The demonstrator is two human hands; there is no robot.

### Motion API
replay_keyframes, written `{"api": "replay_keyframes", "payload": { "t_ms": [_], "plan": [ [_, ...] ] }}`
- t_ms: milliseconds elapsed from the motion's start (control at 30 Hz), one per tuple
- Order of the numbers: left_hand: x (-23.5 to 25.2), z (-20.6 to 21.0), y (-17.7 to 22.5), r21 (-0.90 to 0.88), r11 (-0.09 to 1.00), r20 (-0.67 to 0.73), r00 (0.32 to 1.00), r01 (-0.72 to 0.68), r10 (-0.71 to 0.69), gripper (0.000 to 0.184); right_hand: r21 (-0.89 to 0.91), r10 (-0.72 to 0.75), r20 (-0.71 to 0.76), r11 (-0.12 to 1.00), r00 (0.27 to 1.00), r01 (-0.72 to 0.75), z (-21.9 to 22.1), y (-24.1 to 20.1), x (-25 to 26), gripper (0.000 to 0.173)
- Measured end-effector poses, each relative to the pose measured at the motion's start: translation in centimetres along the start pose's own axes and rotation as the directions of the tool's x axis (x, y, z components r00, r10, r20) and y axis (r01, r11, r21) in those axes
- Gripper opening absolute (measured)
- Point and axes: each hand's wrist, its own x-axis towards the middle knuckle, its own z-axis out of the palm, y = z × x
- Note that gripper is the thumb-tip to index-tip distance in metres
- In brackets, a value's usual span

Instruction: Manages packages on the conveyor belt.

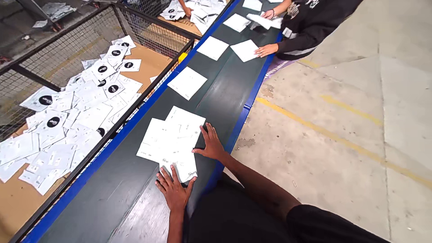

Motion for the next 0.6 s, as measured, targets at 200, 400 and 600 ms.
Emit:
{"api": "replay_keyframes", "payload": {
  "t_ms": [200, 400, 600],
  "plan": [
    [4.3, -2.2, -4.7, -0.02, 1.0, 0.053, 0.999, -0.003, 0.004, 0.148, 0.093, -0.033, -0.095, 0.995, 0.995, 0.042, 2.0, -0.1, 13.5, 0.072],
    [7.2, -1.4, -8.2, -0.026, 0.993, 0.047, 0.992, 0.115, -0.114, 0.134, -0.023, 0.321, 0.139, 0.947, 0.937, -0.321, 2.7, -0.4, 29.7, 0.131],
    [5.1, -1.2, -10.8, 0.114, 0.971, 0.029, 0.976, 0.212, -0.217, 0.124, -0.148, 0.314, 0.33, 0.949, 0.89, -0.28, 4.8, -9.4, 28.2, 0.136]
  ]
}}
